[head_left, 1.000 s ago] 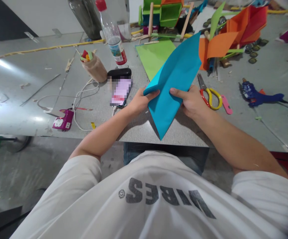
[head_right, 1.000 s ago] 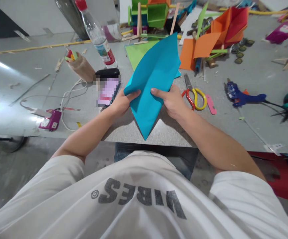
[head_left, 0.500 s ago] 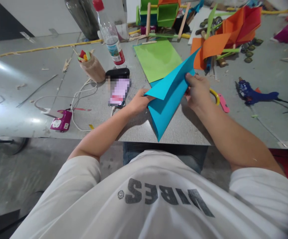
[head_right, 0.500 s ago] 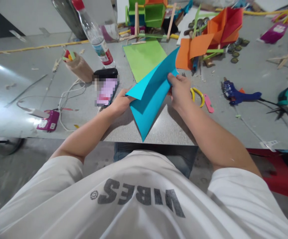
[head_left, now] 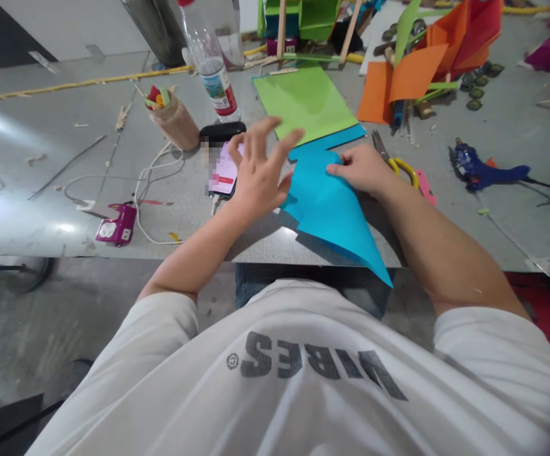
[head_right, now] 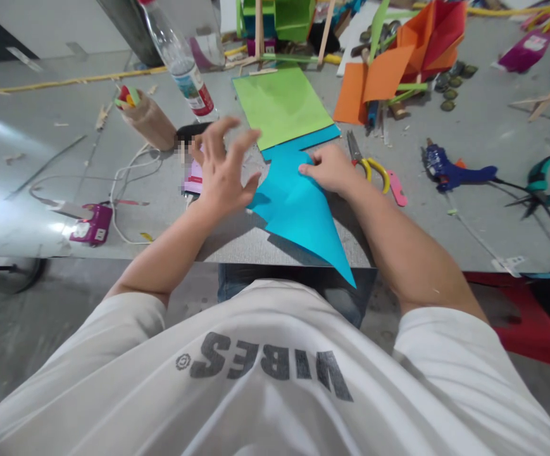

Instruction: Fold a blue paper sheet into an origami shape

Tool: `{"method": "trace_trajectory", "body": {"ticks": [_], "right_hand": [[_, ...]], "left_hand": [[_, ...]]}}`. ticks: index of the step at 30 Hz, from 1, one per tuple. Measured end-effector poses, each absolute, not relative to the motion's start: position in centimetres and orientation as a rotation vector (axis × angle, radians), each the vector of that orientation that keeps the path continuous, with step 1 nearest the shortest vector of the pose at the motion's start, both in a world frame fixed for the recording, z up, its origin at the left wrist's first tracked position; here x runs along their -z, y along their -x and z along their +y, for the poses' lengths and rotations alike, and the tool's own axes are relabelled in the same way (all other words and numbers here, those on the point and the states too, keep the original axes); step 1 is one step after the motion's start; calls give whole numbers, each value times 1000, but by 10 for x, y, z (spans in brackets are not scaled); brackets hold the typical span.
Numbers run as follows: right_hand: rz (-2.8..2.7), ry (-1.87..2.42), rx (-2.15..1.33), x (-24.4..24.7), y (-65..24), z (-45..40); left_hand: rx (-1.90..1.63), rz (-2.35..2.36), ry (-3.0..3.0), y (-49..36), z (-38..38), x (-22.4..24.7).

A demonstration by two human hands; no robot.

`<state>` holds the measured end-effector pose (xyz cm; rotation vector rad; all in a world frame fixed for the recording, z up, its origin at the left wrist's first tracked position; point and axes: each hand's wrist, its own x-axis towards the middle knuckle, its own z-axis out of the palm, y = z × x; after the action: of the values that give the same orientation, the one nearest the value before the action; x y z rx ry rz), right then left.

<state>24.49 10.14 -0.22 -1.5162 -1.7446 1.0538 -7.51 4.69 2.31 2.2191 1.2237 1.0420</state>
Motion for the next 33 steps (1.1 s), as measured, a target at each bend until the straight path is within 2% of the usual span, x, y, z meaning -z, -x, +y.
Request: {"method": "trace_trajectory", "body": {"ticks": [6,10,14,24,29,33], "right_hand": [[-2053,1658,-783,1,-228,91],[-2086,1606,-714,4,-223,88],[-2141,1630,-677,-1,-216,82],[-1908,1611,-929,-19,-213,72],[-2257,1589,-810,-34,-239,64],[-2563,1382,-751,-30,-276,24]], "left_hand": [[-367,634,-2627,63,33,-16],[-404,694,-2514,63,32,-10],[-416,558,-2484,59,37,2],[-429,539,-2380,42,34,29],[-428,545,-2421,44,36,30],[-324,566,-2572,46,34,28]]}}
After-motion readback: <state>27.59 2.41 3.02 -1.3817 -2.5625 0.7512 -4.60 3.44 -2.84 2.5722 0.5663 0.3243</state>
